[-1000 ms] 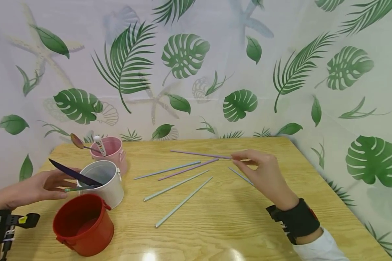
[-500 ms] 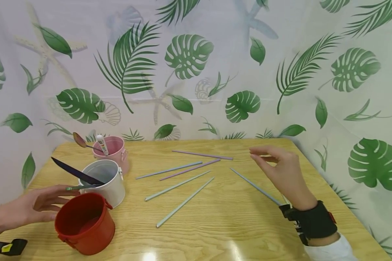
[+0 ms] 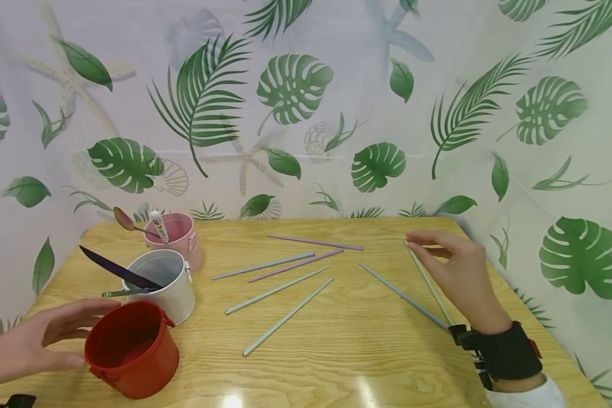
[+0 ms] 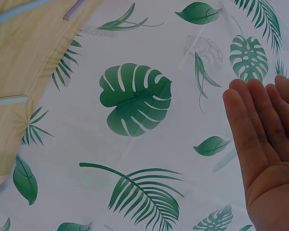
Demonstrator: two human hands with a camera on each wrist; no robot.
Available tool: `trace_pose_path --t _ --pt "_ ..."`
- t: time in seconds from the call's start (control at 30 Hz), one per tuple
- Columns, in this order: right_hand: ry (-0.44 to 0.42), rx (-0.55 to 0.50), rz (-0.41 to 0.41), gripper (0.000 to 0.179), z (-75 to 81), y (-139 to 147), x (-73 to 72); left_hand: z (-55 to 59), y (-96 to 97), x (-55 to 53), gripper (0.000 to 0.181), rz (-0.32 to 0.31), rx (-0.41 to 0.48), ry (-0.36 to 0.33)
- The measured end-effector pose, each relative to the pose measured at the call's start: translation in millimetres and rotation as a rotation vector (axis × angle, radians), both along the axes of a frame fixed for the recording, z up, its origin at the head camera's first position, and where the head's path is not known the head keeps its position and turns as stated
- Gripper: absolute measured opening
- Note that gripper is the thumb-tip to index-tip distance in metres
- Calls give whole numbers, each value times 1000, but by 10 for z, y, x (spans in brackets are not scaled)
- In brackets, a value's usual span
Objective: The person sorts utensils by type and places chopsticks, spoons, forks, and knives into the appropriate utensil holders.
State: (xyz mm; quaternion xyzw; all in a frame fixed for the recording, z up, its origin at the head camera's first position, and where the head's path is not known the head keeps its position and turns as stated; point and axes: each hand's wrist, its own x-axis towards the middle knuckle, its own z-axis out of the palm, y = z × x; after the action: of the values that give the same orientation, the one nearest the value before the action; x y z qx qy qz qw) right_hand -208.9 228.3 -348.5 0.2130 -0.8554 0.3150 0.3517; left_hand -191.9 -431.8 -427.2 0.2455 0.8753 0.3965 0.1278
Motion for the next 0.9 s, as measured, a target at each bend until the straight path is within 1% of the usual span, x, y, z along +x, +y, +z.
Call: trace_pose_path --t 0.2,0.33,0.43,0.57,0.7,0.9 --pt "-2 -1 -2 29 -9 33 34 71 102 88 68 -7 47 -28" --pt "6 1 -14 29 -13 60 51 82 135 100 70 -1 53 -54" --pt "12 0 -16 29 -15 82 65 64 148 92 72 1 75 -101" --pt "11 -5 -15 29 -18 103 89 22 144 69 73 -43 130 -138" --pt "11 -8 -25 28 -10 124 103 -3 139 52 74 -66 157 -145" --pt "4 -20 -37 27 17 172 102 3 159 40 73 -62 155 -154"
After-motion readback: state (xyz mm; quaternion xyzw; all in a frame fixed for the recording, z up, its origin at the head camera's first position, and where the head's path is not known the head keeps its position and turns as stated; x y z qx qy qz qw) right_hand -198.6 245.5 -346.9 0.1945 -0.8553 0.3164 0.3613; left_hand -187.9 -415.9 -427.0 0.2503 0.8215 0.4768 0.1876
